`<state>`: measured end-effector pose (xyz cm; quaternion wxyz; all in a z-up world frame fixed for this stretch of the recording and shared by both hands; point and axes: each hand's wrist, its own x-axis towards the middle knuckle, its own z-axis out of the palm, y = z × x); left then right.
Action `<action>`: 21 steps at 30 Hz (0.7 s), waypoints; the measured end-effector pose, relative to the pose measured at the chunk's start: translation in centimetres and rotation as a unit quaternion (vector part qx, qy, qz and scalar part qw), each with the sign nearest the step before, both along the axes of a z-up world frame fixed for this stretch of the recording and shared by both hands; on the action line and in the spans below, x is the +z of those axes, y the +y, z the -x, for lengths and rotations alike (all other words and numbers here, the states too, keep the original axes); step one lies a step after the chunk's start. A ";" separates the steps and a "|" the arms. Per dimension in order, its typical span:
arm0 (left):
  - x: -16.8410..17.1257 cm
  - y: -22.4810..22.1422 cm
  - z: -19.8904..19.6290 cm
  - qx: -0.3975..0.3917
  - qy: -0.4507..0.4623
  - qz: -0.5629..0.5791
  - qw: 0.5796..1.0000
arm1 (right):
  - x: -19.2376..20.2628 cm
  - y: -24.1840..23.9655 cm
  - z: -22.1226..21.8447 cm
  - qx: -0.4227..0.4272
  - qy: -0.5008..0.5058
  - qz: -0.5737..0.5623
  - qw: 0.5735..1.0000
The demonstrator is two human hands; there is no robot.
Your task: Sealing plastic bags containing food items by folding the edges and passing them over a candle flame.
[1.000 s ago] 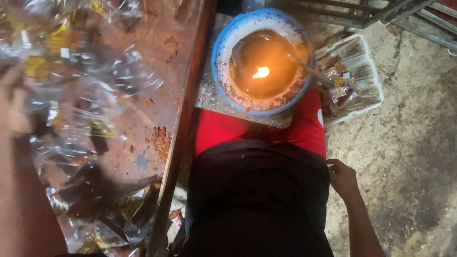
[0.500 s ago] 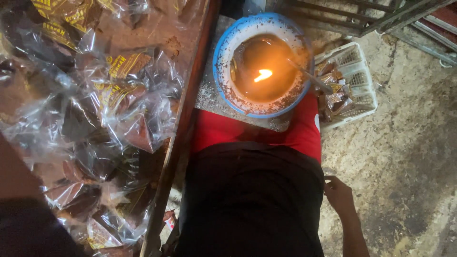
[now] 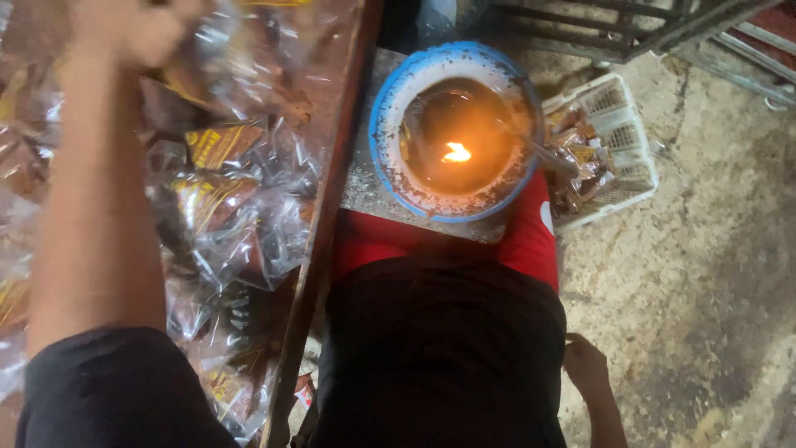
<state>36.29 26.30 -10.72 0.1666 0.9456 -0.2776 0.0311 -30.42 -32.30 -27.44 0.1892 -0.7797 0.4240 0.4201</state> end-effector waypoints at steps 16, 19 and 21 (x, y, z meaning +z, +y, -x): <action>12.7 -5.6 16.3 0.096 0.026 0.054 0.994 | 9.9 2.0 -10.0 -0.052 -0.203 -0.022 0.978; 18.9 -9.3 21.3 0.199 0.279 -0.086 0.935 | 10.5 2.1 -10.4 -0.130 -0.259 -0.020 0.957; 19.8 -11.2 23.4 0.218 0.329 -0.112 0.912 | 11.1 2.0 -11.9 -0.099 -0.240 -0.014 0.966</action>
